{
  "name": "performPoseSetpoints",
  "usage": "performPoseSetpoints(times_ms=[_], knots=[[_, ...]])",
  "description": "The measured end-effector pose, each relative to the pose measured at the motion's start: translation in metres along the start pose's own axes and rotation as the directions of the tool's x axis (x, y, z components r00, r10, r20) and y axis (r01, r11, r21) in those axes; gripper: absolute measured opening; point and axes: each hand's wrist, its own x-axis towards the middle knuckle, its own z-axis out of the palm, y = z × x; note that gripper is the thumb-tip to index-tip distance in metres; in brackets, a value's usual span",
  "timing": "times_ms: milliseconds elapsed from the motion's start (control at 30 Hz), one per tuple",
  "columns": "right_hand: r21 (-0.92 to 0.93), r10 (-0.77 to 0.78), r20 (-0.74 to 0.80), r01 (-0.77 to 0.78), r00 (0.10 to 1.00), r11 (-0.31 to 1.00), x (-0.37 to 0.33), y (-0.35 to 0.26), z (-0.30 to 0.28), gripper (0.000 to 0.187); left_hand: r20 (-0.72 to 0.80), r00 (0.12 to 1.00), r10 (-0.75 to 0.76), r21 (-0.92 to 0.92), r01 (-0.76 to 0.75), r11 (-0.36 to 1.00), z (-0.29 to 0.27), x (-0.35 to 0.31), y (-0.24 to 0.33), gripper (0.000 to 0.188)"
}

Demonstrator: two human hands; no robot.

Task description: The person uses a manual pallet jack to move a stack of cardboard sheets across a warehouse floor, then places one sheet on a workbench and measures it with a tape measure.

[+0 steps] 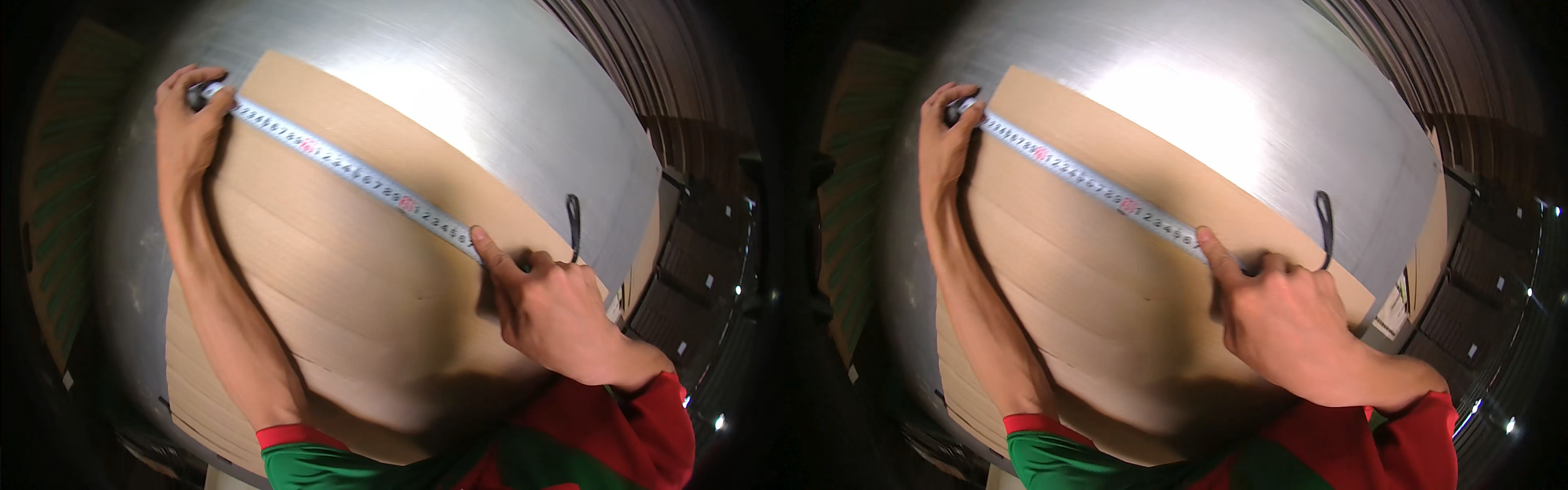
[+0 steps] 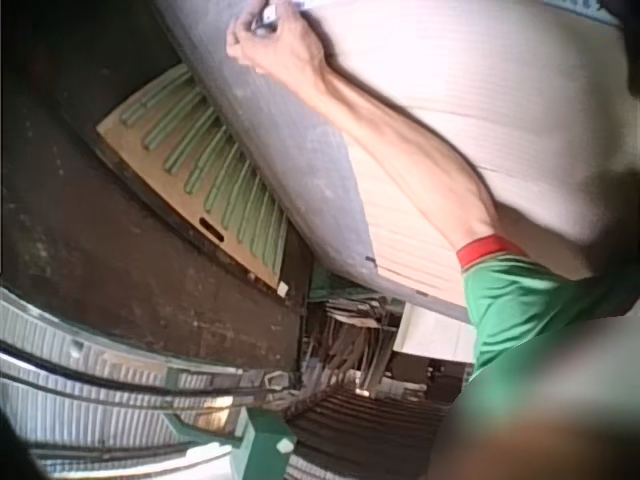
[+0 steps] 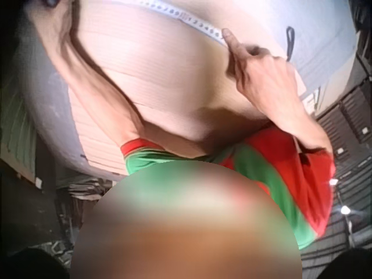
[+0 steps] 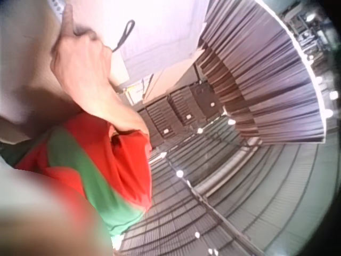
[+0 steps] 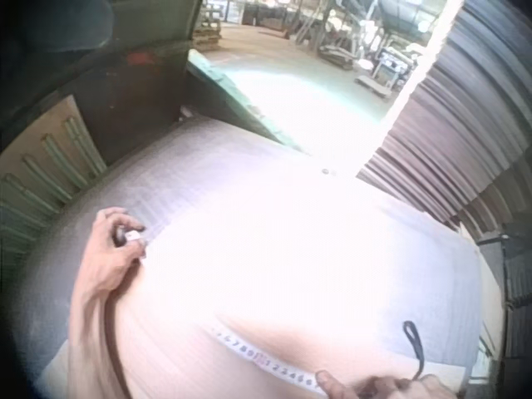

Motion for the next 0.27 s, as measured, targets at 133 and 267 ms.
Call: performPoseSetpoints(times_ms=[133,267], knots=[[0.0,-0.003,-0.064,0.003,0.998,1.0,0.005,0.026,0.0,0.058,0.028,0.998,-0.062,-0.021,0.062,0.998,0.016,0.006,0.023,0.033],[0.024,0.028,-0.017,-0.028,0.999,0.999,0.005,0.019,0.008,0.055,0.042,0.997,-0.061,-0.016,0.061,0.998,0.021,0.0,0.017,0.032]])
